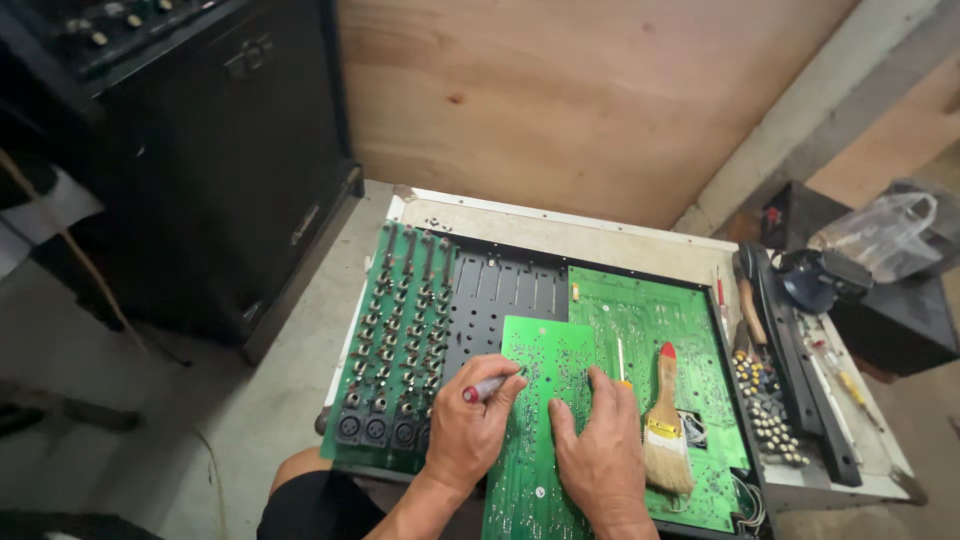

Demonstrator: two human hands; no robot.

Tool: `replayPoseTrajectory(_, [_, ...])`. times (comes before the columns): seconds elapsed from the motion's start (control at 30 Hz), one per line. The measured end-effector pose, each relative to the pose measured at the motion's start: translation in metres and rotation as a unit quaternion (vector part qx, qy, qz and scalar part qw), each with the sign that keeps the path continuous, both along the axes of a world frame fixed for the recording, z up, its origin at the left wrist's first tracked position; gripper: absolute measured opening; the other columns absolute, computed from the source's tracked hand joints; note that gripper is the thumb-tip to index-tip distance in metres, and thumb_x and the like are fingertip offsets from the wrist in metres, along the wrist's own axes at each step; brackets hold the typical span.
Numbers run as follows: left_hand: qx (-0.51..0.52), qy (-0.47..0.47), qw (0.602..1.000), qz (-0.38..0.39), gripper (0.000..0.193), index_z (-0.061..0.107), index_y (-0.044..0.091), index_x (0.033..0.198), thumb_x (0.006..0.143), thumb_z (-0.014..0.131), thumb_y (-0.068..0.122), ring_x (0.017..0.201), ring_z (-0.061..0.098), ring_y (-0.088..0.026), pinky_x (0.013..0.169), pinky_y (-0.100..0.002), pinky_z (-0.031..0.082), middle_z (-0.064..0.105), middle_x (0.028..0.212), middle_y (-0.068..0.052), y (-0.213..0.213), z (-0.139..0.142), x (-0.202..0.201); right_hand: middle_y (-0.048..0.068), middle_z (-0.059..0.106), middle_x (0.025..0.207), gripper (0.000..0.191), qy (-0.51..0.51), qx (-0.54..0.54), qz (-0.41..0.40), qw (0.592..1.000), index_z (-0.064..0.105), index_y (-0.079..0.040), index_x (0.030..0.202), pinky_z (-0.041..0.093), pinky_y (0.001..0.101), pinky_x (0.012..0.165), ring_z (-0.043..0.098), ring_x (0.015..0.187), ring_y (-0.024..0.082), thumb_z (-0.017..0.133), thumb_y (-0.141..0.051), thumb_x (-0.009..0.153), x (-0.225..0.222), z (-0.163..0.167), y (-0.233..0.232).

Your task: The person solders components on a green circuit board mounted in an audio mixer chassis, holding a soldering iron in one hand while steadying the board with the other. They work across different areas of the board, then lift and reposition the board to solder another section.

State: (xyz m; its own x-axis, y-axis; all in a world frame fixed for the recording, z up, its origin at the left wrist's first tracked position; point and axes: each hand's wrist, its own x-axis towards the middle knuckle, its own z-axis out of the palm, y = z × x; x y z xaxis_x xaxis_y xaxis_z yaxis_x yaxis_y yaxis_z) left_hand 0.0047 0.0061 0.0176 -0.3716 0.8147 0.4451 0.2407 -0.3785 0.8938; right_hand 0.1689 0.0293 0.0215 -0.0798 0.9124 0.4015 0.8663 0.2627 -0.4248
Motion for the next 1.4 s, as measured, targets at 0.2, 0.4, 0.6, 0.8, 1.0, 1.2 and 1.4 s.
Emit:
replayPoseTrajectory(0.2, [0.016,-0.006,1.0,0.006,0.016,0.07,0.003,0.099,0.092,0.075,0.016,0.077,0.072,-0.026,0.069,-0.034,0.056,0.073,0.095,-0.011,0.005,-0.001,0.001,0.019,0.058,0.126,0.053,-0.034,0.061,0.014,0.997,0.062,0.001,0.124,0.043,0.049,0.1,0.053,0.117,0.04,0.076,-0.028,0.082,0.001,0.004,0.001])
replayPoseTrajectory(0.4, [-0.054,-0.039,0.998,-0.006,0.019,0.071,0.006,0.101,0.092,0.074,0.022,0.073,0.073,-0.024,0.066,-0.034,0.056,0.075,0.09,-0.01,0.004,-0.003,0.001,0.016,0.059,0.132,0.048,-0.065,0.078,0.052,0.994,0.065,-0.005,0.122,0.041,0.0497,0.104,0.053,0.121,0.039,0.075,-0.028,0.081,-0.001,0.008,-0.002])
replayPoseTrajectory(0.6, [-0.008,0.007,1.0,0.015,0.021,0.068,0.004,0.102,0.098,0.068,0.024,0.075,0.069,-0.027,0.067,-0.036,0.054,0.072,0.092,-0.011,0.004,-0.007,0.001,0.022,0.048,0.147,0.06,-0.093,0.059,0.049,0.993,0.061,-0.006,0.13,0.035,0.0524,0.109,0.046,0.13,0.046,0.076,-0.033,0.079,-0.002,0.01,0.0])
replayPoseTrajectory(0.8, [-0.03,-0.015,0.999,-0.003,0.024,0.067,0.004,0.101,0.097,0.068,0.028,0.069,0.068,-0.028,0.064,-0.036,0.054,0.071,0.088,-0.011,0.002,-0.006,-0.001,0.029,0.042,0.147,0.068,-0.05,-0.002,0.032,0.998,0.051,0.0,0.137,0.037,0.0521,0.109,0.044,0.132,0.048,0.075,-0.035,0.083,-0.001,0.003,0.004])
replayPoseTrajectory(1.0, [0.018,0.009,0.999,0.025,0.026,0.069,0.004,0.103,0.099,0.069,0.029,0.07,0.069,-0.022,0.061,-0.034,0.054,0.072,0.087,-0.009,0.002,-0.006,0.001,0.03,0.043,0.145,0.065,-0.002,-0.025,0.054,0.998,0.052,0.0,0.135,0.043,0.0488,0.106,0.048,0.131,0.048,0.076,-0.03,0.083,0.003,0.0,0.004])
replayPoseTrajectory(1.2, [-0.062,-0.051,0.997,-0.013,0.023,0.071,0.004,0.102,0.099,0.068,0.026,0.059,0.061,-0.015,0.056,-0.031,0.05,0.068,0.07,-0.009,0.001,-0.003,-0.003,0.027,0.048,0.144,0.059,0.045,-0.027,0.059,0.997,0.061,-0.002,0.129,0.043,0.0461,0.108,0.05,0.132,0.044,0.081,-0.026,0.079,0.006,0.002,0.005])
replayPoseTrajectory(1.4, [0.015,-0.053,0.998,-0.006,0.02,0.071,0.003,0.106,0.1,0.067,0.022,0.069,0.066,-0.012,0.062,-0.028,0.054,0.073,0.086,-0.006,-0.013,0.001,-0.007,0.024,0.05,0.147,0.057,0.114,0.017,0.073,0.991,0.065,-0.004,0.126,0.044,0.0422,0.108,0.052,0.134,0.037,0.083,-0.023,0.075,0.011,0.01,-0.011])
